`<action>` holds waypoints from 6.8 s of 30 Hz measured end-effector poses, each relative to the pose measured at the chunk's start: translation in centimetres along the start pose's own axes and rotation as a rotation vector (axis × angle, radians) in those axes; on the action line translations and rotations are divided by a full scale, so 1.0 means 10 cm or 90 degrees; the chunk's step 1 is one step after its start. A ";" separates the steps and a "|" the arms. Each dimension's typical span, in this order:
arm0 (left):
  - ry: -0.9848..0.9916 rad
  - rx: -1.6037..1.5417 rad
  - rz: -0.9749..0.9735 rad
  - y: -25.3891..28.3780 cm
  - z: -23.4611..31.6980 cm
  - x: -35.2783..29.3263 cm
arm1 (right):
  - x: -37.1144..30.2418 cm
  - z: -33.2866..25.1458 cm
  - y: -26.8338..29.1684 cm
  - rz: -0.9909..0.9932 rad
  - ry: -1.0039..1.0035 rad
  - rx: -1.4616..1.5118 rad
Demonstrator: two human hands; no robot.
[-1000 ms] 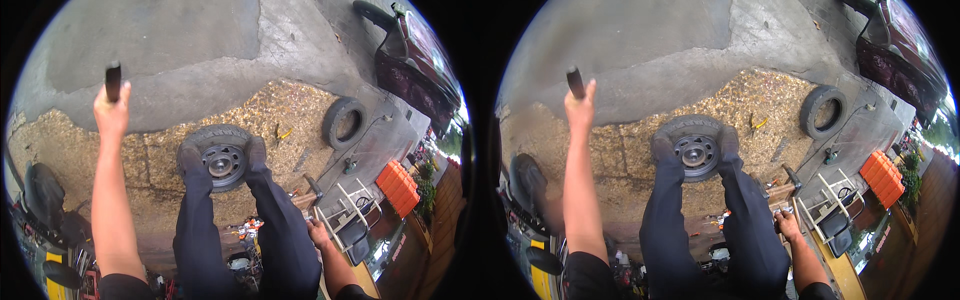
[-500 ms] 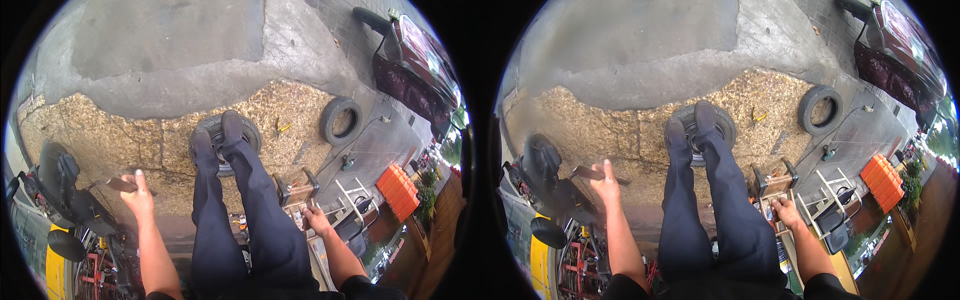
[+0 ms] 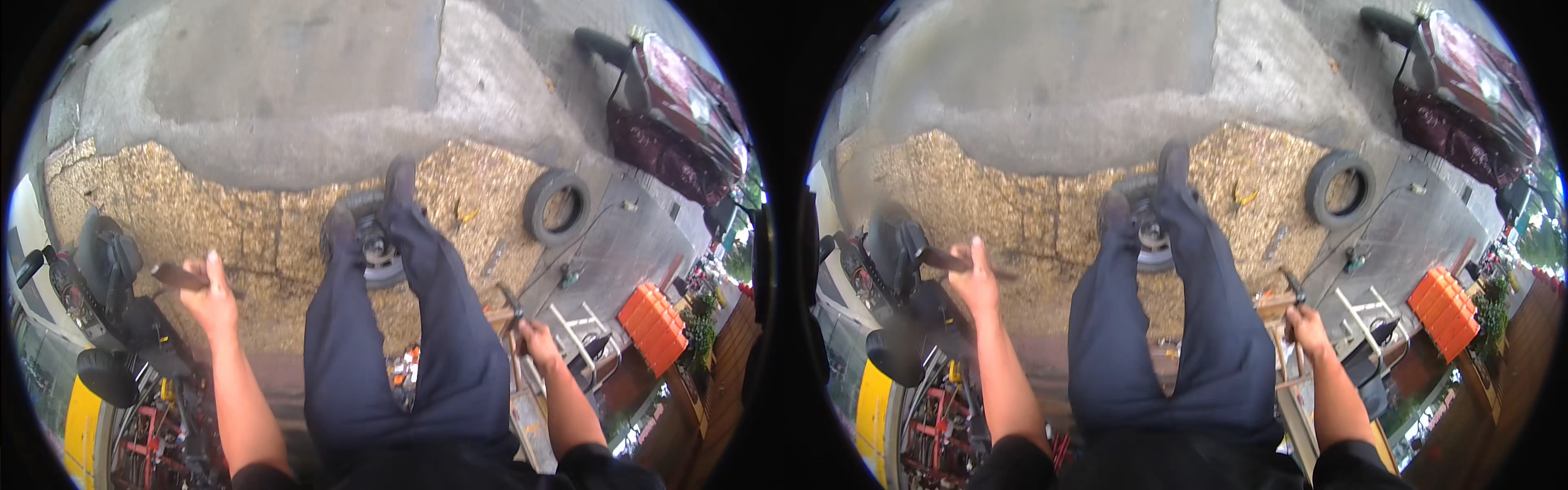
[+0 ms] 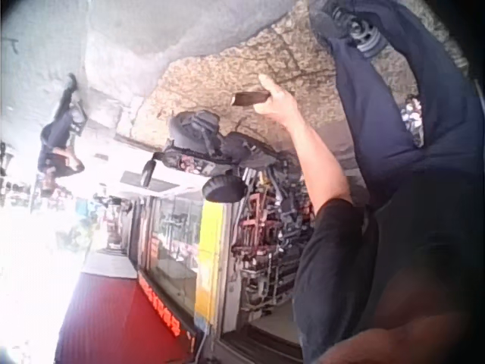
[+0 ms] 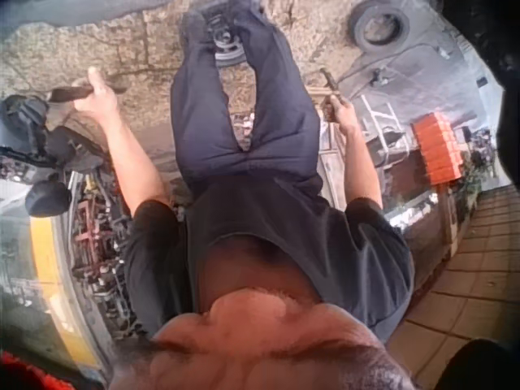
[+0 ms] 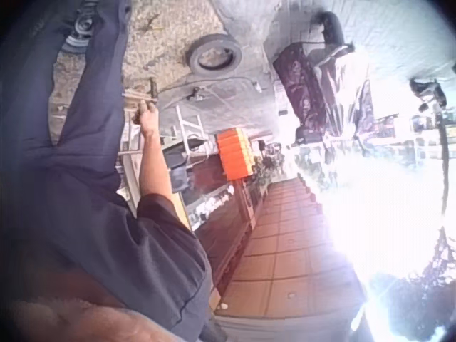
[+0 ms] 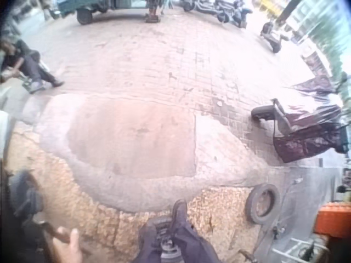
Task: The person removes a tire from a metal rim using a metal pry bar. They repeatedly lever the tire bead over the rim edge, rotate the wheel, and use their foot to stabilize the rim until the tire is fully detached.
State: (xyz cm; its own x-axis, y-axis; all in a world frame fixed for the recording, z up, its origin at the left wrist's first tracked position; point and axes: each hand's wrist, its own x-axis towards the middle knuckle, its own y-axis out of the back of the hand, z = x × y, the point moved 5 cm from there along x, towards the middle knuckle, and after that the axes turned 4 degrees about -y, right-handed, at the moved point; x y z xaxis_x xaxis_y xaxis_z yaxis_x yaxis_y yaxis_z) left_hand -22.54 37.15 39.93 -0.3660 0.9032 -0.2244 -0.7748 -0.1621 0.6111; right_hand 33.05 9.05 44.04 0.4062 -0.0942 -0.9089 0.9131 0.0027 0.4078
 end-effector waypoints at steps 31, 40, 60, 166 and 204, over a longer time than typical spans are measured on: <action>0.545 -0.320 -0.192 -2.72 0.33 -3.71 | 0.90 -0.04 -0.17 -0.174 0.277 -0.478; 0.598 -0.253 -0.189 -2.06 -1.34 -4.44 | 0.40 -2.44 0.93 0.054 0.858 0.359; 0.682 -0.491 -0.131 -3.01 -2.48 -3.84 | 2.41 -0.07 -1.38 -0.085 0.213 -0.076; 0.537 -0.336 0.385 -0.99 -2.66 -4.30 | 1.11 1.16 -3.74 -0.492 0.587 -0.664; 0.704 -0.454 0.012 -0.74 -3.10 -5.06 | 0.98 1.64 -3.20 -0.165 0.374 -0.757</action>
State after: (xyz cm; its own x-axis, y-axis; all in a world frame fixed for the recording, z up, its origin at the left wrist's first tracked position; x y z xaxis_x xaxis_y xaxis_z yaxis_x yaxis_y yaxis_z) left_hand -14.31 -19.64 23.21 -0.3411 0.1530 -0.9275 -0.7402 -0.6519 0.1647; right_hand 7.18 -8.28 23.54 -0.0989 0.2121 -0.9722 0.3208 0.9317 0.1706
